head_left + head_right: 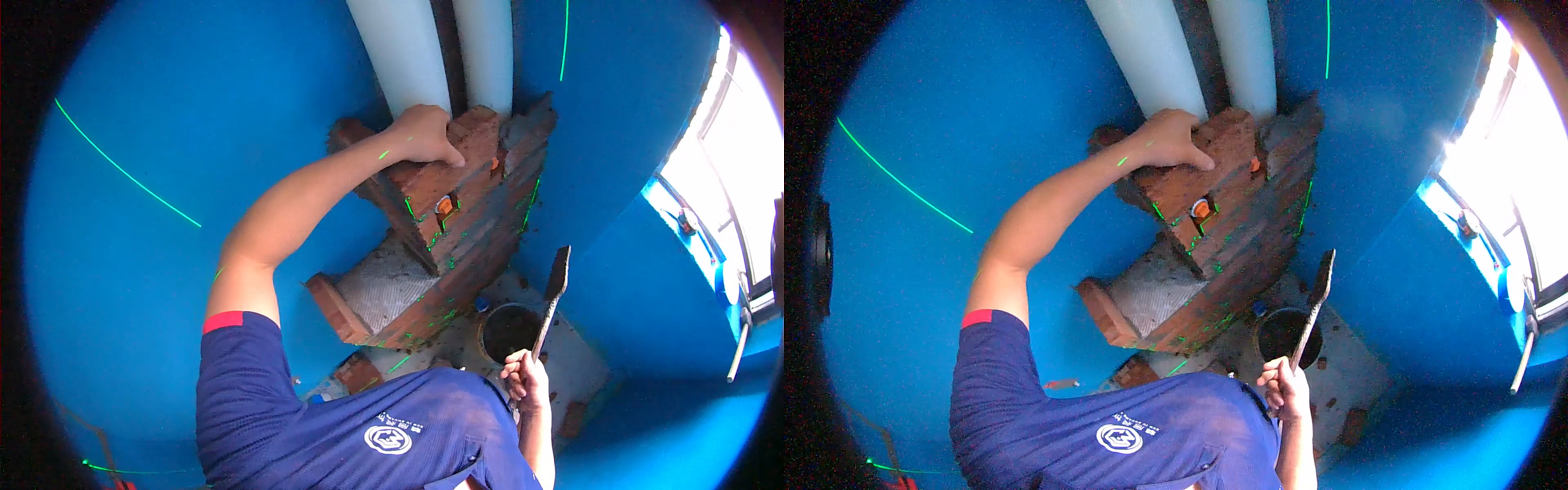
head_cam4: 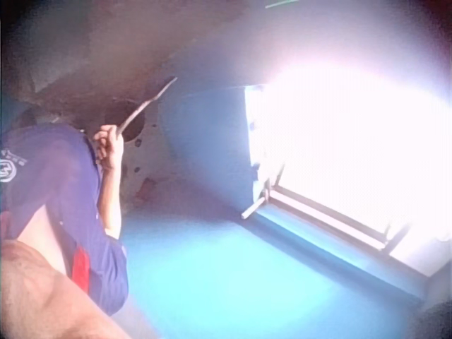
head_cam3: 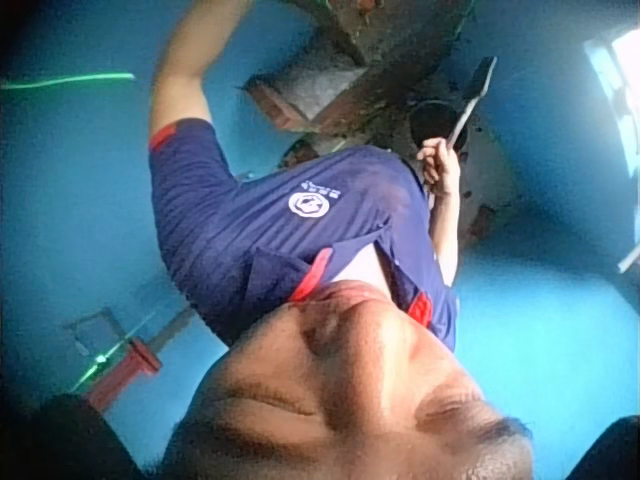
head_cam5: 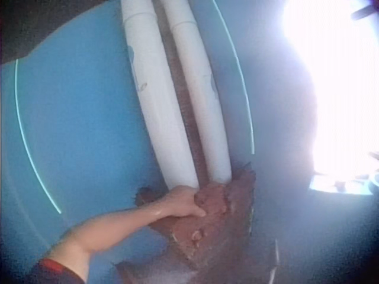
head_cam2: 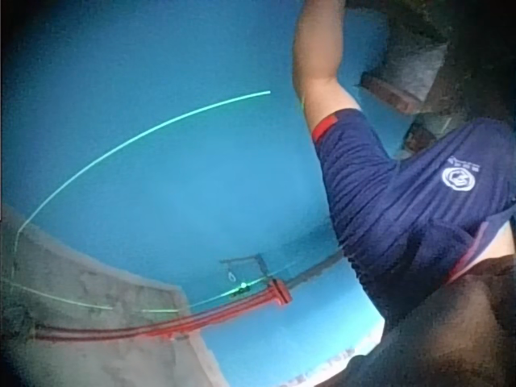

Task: The person uses a saw to cut a brick, prepares mortar with a trowel, and applies mortar to lay bricks around vertical pipes to build a small structure.

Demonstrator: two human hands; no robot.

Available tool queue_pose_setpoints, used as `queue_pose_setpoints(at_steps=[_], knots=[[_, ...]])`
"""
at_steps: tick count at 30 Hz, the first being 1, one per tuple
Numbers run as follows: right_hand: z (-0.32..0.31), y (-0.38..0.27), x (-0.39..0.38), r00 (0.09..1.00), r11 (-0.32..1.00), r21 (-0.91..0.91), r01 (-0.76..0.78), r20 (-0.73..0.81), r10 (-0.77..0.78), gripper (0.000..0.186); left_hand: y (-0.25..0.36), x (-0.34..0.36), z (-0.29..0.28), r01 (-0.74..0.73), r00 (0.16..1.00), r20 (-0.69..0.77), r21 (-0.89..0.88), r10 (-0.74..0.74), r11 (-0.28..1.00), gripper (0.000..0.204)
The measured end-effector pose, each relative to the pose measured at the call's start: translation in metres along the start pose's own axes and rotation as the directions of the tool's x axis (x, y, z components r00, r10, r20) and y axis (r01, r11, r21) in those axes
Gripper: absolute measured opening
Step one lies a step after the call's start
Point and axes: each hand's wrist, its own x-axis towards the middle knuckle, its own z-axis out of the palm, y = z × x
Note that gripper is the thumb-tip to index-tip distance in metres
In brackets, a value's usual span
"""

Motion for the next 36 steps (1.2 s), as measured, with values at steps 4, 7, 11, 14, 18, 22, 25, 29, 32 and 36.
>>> queue_pose_setpoints(at_steps=[4, 7, 11, 14, 18, 22, 25, 29, 32, 36], knots=[[0.018, -0.004, -0.004, 1.0, 0.993, -0.116, 0.029, 0.017, -0.027, 0.037, 0.009, 0.003, -0.001, -0.01, 1.0, 0.002, -0.001, 0.01, 1.0, 0.062], [0.037, -0.005, -0.006, 0.997, 0.968, -0.24, 0.071, -0.014, -0.076, 0.035, 0.008, 0.005, 0.003, -0.021, 1.0, 0.005, -0.012, 0.021, 1.0, 0.062], [0.065, -0.001, -0.002, 0.994, 0.933, -0.348, 0.089, -0.032, -0.107, 0.036, -0.001, 0.004, 0.008, -0.047, 0.999, -0.001, 0.005, 0.047, 0.999, 0.062], [0.082, 0.003, 0.001, 0.998, 0.893, -0.449, 0.022, -0.035, -0.042, 0.036, -0.006, 0.006, 0.01, -0.06, 0.998, -0.009, 0.004, 0.06, 0.998, 0.063], [0.096, 0.017, 0.008, 0.999, 0.876, -0.482, 0.032, -0.004, -0.039, 0.028, -0.006, 0.005, 0.01, -0.09, 0.996, -0.014, -0.042, 0.089, 0.995, 0.064], [0.105, 0.032, 0.025, 0.976, 0.769, -0.604, 0.209, 0.076, -0.206, 0.027, -0.004, 0.006, 0.008, -0.073, 0.997, -0.019, 0.016, 0.074, 0.997, 0.063], [0.11, 0.042, 0.039, 0.957, 0.672, -0.697, 0.252, 0.079, -0.278, 0.027, -0.004, 0.006, 0.009, -0.038, 0.999, -0.005, 0.022, 0.038, 0.999, 0.063], [0.117, 0.052, 0.055, 0.942, 0.608, -0.746, 0.272, 0.076, -0.328, 0.031, -0.006, 0.005, 0.01, -0.048, 0.999, 0.021, -0.002, 0.048, 0.999, 0.062], [0.121, 0.059, 0.061, 0.931, 0.565, -0.776, 0.281, 0.076, -0.358, 0.033, -0.008, 0.003, 0.012, -0.039, 0.999, 0.026, 0.01, 0.039, 0.999, 0.061], [0.123, 0.067, 0.064, 0.938, 0.59, -0.769, 0.245, 0.034, -0.344, 0.033, -0.009, 0.002, 0.014, -0.046, 0.999, 0.002, 0.026, 0.046, 0.999, 0.061]])
